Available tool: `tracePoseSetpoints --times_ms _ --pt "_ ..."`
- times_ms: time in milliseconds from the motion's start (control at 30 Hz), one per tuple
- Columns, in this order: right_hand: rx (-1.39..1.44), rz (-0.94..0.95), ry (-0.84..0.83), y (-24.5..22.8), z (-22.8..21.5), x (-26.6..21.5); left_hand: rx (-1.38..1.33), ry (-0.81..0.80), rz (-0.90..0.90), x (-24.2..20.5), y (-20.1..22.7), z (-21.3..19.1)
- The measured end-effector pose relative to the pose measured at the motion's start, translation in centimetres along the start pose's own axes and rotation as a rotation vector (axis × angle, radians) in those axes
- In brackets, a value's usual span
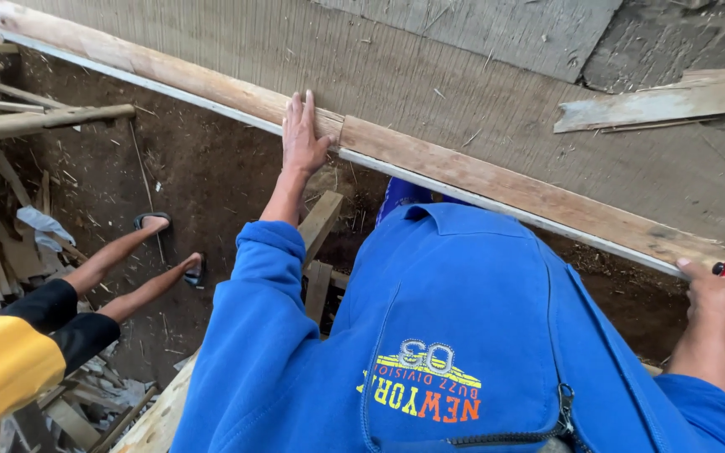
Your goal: Trimming thin wooden strips with a utility knife and fitting them onto a wooden frame structure.
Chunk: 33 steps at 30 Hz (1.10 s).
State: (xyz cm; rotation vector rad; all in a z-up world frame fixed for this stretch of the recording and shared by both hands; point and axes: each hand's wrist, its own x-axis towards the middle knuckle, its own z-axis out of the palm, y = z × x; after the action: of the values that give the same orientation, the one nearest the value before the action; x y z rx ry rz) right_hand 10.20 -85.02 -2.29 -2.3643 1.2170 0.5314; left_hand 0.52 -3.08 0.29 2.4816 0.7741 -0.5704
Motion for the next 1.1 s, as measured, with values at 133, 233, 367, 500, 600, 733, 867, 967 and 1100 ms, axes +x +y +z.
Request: tracePoseSetpoints --times_ms 133,233,367,500,600,733,867,967,1100 --pt "-0.420 -0.265 0.152 1.9 -0.2 2.1 0.026 0.020 0.065 -0.8 1.5 -0.9" --pt "-0.496 -0.269 0.163 -0.6 0.2 1.0 0.042 0.036 0.067 -0.9 2.2 -2.2" --pt "-0.502 -0.159 0.102 -2.2 -1.2 -2.1 0.048 0.044 0.076 -0.1 1.3 -1.1" --pt "-0.533 -0.051 0.087 -5.5 -2.5 -5.4 0.033 0.031 0.087 -0.1 2.3 -1.6" --pt "-0.358 -0.056 0.098 -6.5 -2.6 -6.7 0.007 0.044 -0.072 -0.5 2.4 -1.5" --pt "-0.342 -0.059 0.085 -6.1 -2.5 -5.8 0.007 0.039 -0.077 -0.7 2.9 -2.0" --pt "-0.278 -0.074 0.066 -6.0 -2.5 -5.4 0.014 0.036 -0.058 0.1 1.9 -1.0" --pt "-0.323 -0.107 0.032 -6.0 -2.1 -5.4 -0.013 0.073 -0.018 -1.1 3.8 -0.7" --pt "-0.260 -0.089 0.042 -5.4 -1.7 -5.1 -0.043 0.165 0.012 -1.6 4.4 2.8"
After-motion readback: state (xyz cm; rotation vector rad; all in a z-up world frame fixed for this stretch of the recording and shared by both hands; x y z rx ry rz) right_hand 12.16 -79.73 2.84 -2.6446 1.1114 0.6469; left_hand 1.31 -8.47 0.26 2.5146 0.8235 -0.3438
